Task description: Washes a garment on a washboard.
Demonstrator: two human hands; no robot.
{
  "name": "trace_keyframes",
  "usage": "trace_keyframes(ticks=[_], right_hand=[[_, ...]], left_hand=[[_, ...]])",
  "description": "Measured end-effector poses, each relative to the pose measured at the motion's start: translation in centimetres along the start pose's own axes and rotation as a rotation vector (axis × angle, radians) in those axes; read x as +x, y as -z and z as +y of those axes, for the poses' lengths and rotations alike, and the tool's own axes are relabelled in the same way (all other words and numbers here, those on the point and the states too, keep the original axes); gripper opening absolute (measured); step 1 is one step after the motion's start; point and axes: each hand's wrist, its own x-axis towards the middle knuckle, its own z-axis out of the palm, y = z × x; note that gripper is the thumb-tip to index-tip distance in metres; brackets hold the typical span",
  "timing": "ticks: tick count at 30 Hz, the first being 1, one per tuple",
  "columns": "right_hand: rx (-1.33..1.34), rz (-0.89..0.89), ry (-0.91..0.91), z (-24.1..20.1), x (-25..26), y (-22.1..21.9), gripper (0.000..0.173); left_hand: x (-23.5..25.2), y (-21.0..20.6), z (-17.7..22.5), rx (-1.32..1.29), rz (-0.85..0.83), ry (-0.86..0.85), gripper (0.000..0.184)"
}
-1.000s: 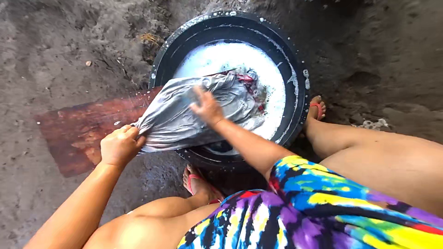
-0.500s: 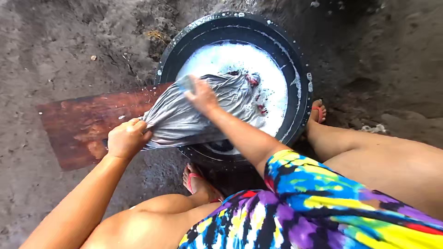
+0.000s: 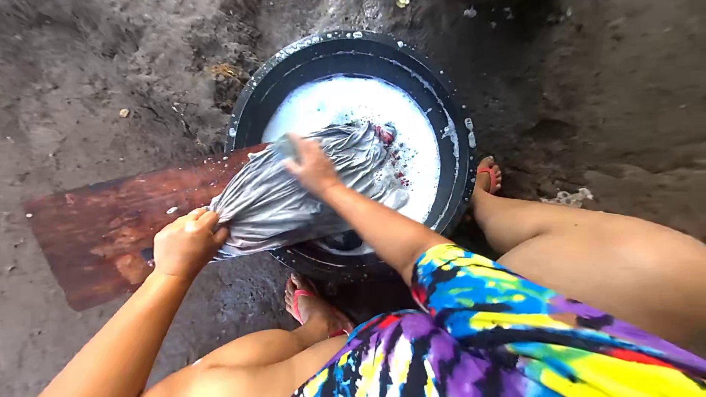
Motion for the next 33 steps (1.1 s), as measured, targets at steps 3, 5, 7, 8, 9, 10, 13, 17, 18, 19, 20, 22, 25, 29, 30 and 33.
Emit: trace_keyframes(ticks=[3,5,7,8,9,10,13,17,18,19,20,22,25,29,30,33], right_hand=[[-0.12,0.196,-0.353,10.9,1.6,7.4,0.075],[-0.135,0.238,-0.459,11.9,2.0,8.4,0.08],[-0.085,0.244,-0.345,7.2,1.2,4.0,0.078],[-0.054,0.212,-0.218,3.3,0.4,0.6,0.077],[-0.048,0.133,-0.084,-0.8,-0.9,-2.9,0.077],[-0.031,0.003,0.023,-4.3,-2.3,-5.0,0.078],[0.029,-0.174,0.128,-5.9,-4.0,-4.0,0.073],[-0.094,0.127,-0.194,8.5,-2.1,4.3,0.074],[-0.13,0.185,-0.317,11.4,-1.8,6.3,0.076],[-0.145,0.233,-0.413,12.9,-1.4,7.2,0.08],[-0.131,0.262,-0.453,12.4,-1.0,7.0,0.082],[-0.085,0.235,-0.347,7.0,-1.3,3.0,0.082],[-0.056,-0.023,0.022,-4.3,-4.3,-5.2,0.077],[-0.038,-0.127,0.189,-3.8,-2.6,-3.1,0.069],[-0.029,-0.048,0.113,-0.4,-1.3,-1.0,0.067],[-0.079,0.152,-0.301,8.8,2.3,5.5,0.072]], left_hand=[[0.2,0.3,0.2,0.013,-0.017,0.012,0.021],[0.4,-0.1,0.2,0.031,-0.032,0.014,0.021],[0.7,-0.2,0.5,0.04,-0.052,0.021,0.021],[0.9,-0.1,0.6,0.041,-0.055,0.029,0.021],[0.8,0.0,0.6,0.044,-0.05,0.034,0.021],[0.7,0.0,0.7,0.044,-0.039,0.034,0.02],[0.4,0.0,1.0,0.052,-0.007,0.026,0.019],[0.5,0.0,1.2,0.044,0.012,0.021,0.02],[0.4,0.1,1.2,0.044,0.016,0.017,0.021],[0.4,0.1,1.1,0.051,0.021,0.014,0.02],[0.5,0.1,1.1,0.052,0.02,0.014,0.02],[0.8,0.0,1.1,0.058,-0.01,0.034,0.019],[0.8,0.1,1.3,0.059,-0.025,0.044,0.018],[0.7,0.1,1.2,0.039,-0.003,0.024,0.02],[0.7,0.0,1.2,0.031,0.009,0.021,0.02],[0.7,-0.3,0.9,0.041,0.033,0.008,0.019]])
